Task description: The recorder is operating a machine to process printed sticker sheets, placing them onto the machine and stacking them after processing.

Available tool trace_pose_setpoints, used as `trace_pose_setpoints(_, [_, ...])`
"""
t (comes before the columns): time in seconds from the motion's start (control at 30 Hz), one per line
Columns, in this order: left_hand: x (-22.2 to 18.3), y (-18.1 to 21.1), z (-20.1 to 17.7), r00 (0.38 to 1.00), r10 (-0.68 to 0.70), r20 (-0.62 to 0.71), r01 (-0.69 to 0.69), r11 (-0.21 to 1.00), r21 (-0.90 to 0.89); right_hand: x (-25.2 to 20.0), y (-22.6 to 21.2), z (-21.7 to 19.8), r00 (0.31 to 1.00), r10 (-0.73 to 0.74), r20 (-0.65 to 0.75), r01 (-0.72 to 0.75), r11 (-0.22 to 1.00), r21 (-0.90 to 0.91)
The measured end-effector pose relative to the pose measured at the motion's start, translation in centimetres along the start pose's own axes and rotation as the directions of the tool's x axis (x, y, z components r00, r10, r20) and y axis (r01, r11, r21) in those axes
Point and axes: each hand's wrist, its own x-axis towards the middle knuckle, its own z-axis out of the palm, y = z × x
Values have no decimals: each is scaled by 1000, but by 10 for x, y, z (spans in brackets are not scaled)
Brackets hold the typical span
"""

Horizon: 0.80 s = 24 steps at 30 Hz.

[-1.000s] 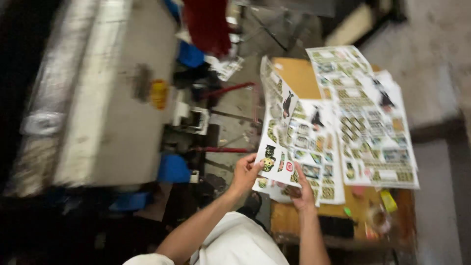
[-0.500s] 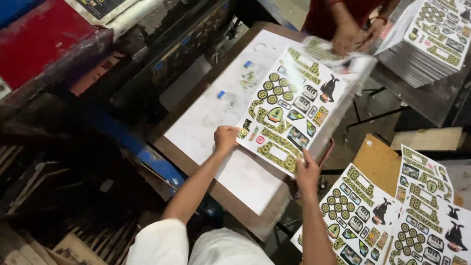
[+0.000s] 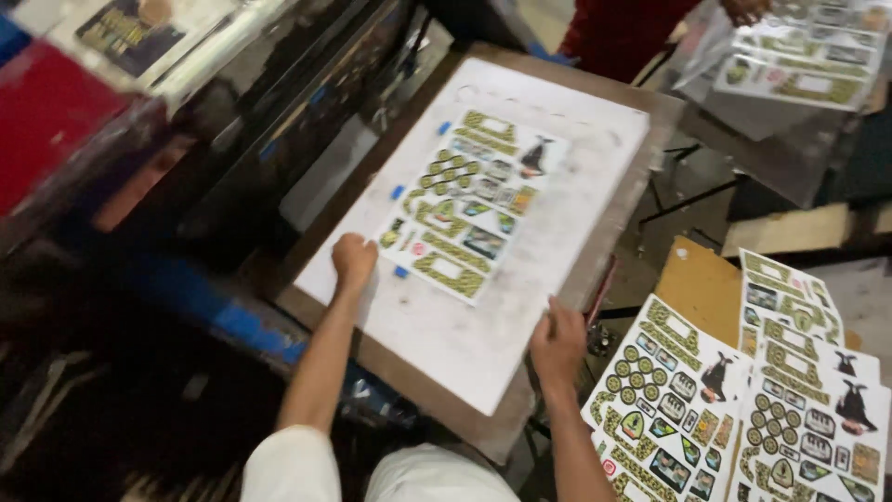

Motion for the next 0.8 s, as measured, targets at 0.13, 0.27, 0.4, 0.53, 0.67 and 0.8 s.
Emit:
trace_pose_setpoints(0.13, [-98, 152, -120, 955, -38, 295, 184, 855, -486, -61, 102, -18, 967, 228, -118, -221, 973, 67])
trace_pose_setpoints(0.27, [-230, 234, -136, 817, 73, 572, 357, 715, -601, -119, 141, -27, 881, 457, 122, -378, 835, -399])
trace_pose_setpoints(0.4, [-343, 228, -44, 561, 363, 744, 282, 761, -584, -149, 156, -36, 590, 780, 209, -606, 599, -523])
trace_pose_setpoints(0.53, [-415, 217, 19, 335, 307, 891, 326, 849, -416, -177, 215, -37, 605, 744, 282, -610, 661, -437])
trace_pose_setpoints(0.67, [-468, 183, 86, 386, 37, 922, 198, 973, -122, -182, 235, -40, 784, 576, 229, -497, 805, -325])
trace_pose_setpoints(0.8, [-502, 177, 116, 547, -94, 832, 102, 994, 45, -142, 164, -101, 565, 721, 402, -508, 688, -519])
